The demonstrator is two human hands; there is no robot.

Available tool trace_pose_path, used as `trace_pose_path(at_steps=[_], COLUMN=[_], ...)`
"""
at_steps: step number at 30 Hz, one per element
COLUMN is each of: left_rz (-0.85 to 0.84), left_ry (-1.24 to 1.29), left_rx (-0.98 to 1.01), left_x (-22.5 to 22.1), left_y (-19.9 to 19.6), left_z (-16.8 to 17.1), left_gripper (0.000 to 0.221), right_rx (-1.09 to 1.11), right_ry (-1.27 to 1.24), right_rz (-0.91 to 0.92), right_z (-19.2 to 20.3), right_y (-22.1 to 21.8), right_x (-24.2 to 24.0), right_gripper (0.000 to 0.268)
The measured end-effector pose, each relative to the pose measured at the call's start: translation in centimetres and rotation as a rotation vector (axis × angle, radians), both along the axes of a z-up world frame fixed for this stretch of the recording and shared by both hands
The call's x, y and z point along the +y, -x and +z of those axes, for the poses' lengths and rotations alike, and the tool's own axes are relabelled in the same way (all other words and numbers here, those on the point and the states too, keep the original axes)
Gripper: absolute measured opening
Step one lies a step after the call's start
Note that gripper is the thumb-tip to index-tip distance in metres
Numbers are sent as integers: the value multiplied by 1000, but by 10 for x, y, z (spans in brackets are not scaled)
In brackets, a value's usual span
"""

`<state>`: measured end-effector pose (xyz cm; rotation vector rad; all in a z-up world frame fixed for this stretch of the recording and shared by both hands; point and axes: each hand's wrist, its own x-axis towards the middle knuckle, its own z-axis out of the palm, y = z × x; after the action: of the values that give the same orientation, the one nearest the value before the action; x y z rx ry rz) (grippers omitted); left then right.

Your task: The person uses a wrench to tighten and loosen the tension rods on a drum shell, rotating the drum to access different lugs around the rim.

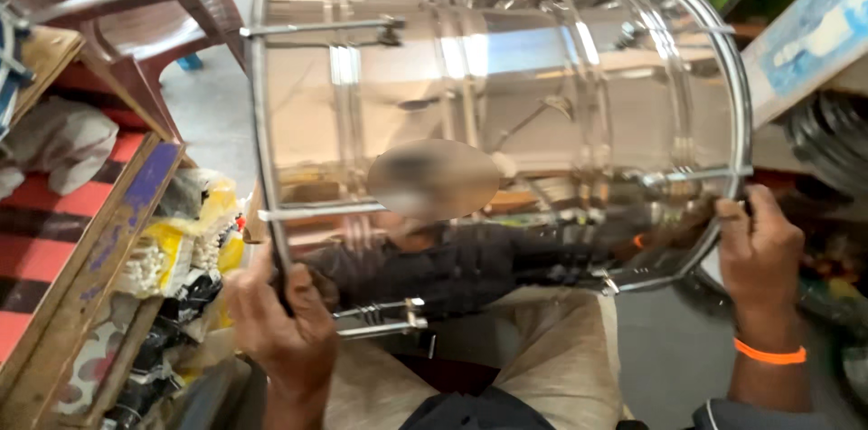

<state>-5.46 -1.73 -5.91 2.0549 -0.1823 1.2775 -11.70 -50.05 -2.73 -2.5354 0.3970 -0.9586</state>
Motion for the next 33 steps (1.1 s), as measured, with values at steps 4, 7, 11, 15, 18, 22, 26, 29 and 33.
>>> trace_pose_path(at_steps=[4,7,11,15,18,22,26,29,33], left_rz=[-24,-83,-153,-131,-94,-162,-140,-100,-292], left_ry=[-66,-53,-31,-23,29,98,128,115,421], left_rx=[0,18,-31,-15,-27,-75,-44,-31,104], left_x=[16,29,42,56,55,17,0,0,6], left_y=[-48,-100,-144,-138,-109,-68,-70,-79,-81], left_z=[7,23,25,-1,-30,-56,-56,-62,-69], left_gripper=[27,27,24,23,24,22,22,19,16], right_rx=[-120,-149,-187,-299,-321,-251,-283,-264,-222], right_ry=[143,113,30,-258,-14,152,173,177,72], right_rz=[65,56,65,169,121,78,54,13,20], right_z=[-5,5,-1,-48,-89,-128,-137,-140,-132], right_y=[-9,-20,-15,5,10,-5,-44,-46,-25], right_x=[16,43,86,109,76,5,-21,-18,8], right_gripper=[26,22,17,21,19,15,13,16,18])
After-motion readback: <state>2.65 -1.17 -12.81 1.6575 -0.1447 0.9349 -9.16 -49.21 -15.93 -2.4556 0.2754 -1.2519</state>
